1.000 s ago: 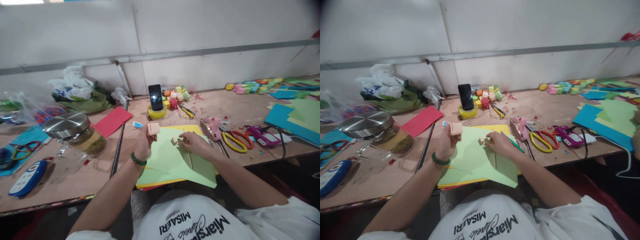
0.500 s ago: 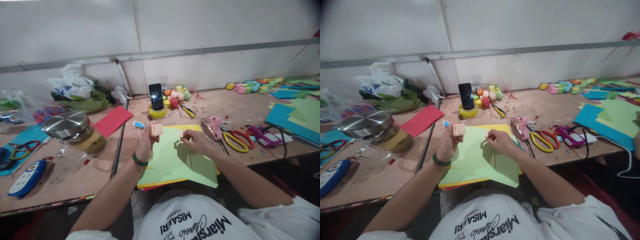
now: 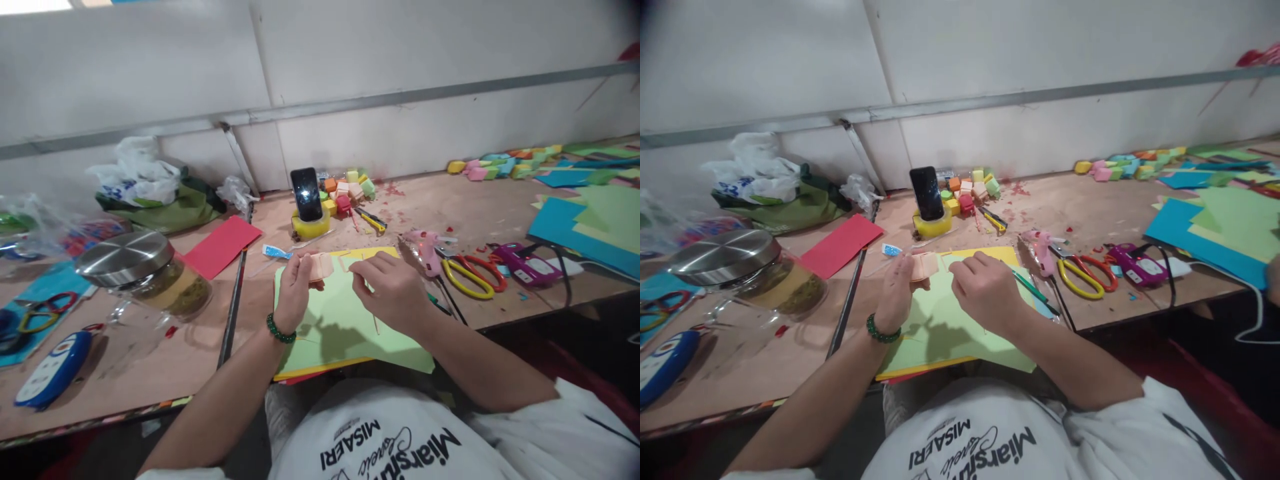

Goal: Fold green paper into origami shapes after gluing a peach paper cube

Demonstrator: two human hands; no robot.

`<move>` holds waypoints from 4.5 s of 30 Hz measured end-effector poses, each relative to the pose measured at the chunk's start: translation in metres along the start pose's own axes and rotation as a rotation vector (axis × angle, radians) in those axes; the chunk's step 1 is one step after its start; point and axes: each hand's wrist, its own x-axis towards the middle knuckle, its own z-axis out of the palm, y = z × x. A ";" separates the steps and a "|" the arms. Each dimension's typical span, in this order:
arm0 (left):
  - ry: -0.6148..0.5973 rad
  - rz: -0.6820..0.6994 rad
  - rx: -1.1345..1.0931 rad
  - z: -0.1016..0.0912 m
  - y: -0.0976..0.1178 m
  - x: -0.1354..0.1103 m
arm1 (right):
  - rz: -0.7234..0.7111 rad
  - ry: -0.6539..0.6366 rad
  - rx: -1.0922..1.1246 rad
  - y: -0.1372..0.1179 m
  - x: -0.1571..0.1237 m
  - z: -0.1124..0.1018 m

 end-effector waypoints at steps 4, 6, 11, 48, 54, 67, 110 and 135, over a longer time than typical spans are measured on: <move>-0.018 -0.024 0.024 0.001 0.002 -0.001 | -0.077 0.001 -0.126 -0.001 0.003 0.008; -0.014 -0.026 0.043 0.001 0.002 -0.001 | -0.086 0.001 -0.151 -0.001 0.004 0.009; -0.009 -0.042 0.052 0.002 0.005 -0.002 | -0.084 -0.058 -0.168 -0.003 0.005 0.010; -0.312 -0.377 -0.143 0.006 0.012 -0.002 | 0.204 -0.039 0.483 0.014 0.000 0.006; -0.325 -0.368 -0.125 0.006 0.013 -0.003 | 0.143 -0.061 0.398 0.016 0.001 0.001; -0.319 -0.324 -0.127 0.005 0.013 -0.003 | 0.176 -0.060 0.324 0.012 0.002 0.000; -0.328 -0.082 0.187 -0.009 -0.004 0.005 | 0.723 -0.509 1.010 0.015 -0.005 0.015; -0.219 0.181 0.369 -0.017 -0.015 0.008 | 0.599 -0.391 0.747 0.030 -0.024 0.000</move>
